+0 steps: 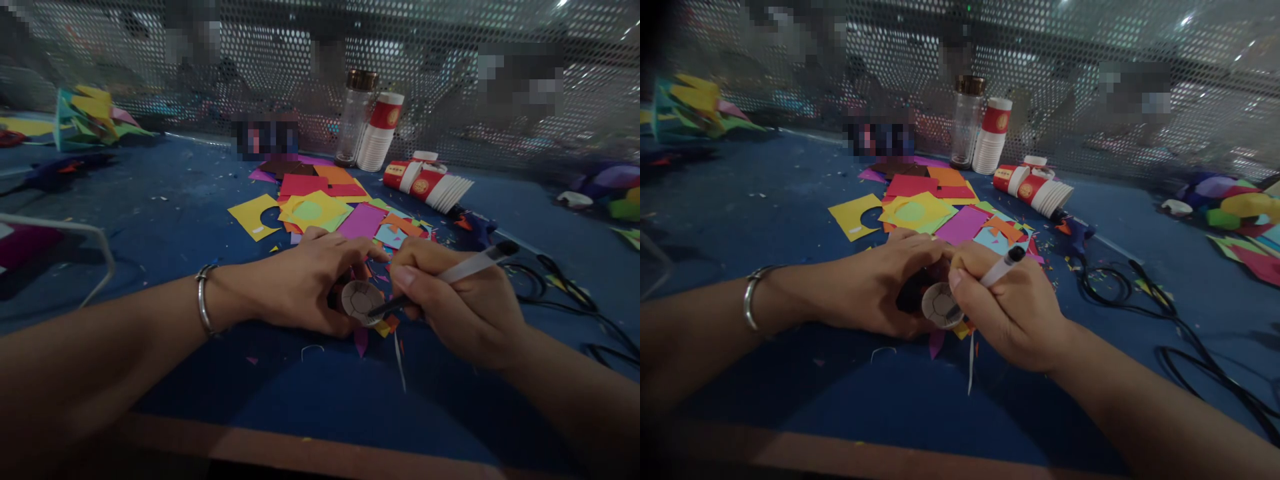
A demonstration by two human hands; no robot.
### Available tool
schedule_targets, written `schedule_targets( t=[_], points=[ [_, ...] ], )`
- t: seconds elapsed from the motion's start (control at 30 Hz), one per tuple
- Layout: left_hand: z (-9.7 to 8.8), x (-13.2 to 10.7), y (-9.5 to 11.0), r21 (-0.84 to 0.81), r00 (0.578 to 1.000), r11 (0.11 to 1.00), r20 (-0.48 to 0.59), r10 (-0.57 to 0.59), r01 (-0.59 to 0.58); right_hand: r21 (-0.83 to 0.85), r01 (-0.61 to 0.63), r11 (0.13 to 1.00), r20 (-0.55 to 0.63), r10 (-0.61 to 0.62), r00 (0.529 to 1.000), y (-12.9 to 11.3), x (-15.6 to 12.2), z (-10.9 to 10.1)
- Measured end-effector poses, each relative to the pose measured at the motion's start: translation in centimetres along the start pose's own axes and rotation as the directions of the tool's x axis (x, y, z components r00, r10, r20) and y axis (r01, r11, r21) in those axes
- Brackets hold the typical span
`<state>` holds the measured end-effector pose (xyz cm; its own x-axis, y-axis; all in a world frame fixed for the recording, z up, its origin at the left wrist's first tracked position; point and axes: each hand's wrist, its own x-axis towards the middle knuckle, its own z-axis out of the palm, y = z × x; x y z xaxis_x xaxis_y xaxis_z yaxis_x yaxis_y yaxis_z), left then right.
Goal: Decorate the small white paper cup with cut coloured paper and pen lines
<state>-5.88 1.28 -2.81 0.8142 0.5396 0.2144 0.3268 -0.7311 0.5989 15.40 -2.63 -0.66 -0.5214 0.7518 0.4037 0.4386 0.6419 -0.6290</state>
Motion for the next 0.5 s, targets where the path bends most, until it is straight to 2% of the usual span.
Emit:
schedule_targets(
  t=[0.37, 0.5],
  points=[
    [-0.14, 0.01, 0.03, -0.003, 0.999, 1.000, 0.022, -0.026, 0.026, 0.031, -0.037, 0.999, 0.050, 0.035, 0.998, 0.12, -0.05, -0.08],
    [-0.09, 0.02, 0.14, -0.009, 0.999, 0.999, 0.025, -0.031, 0.031, -0.008, -0.039, 0.999, 0.014, 0.039, 0.999, 0.30, -0.16, -0.23]
  ],
)
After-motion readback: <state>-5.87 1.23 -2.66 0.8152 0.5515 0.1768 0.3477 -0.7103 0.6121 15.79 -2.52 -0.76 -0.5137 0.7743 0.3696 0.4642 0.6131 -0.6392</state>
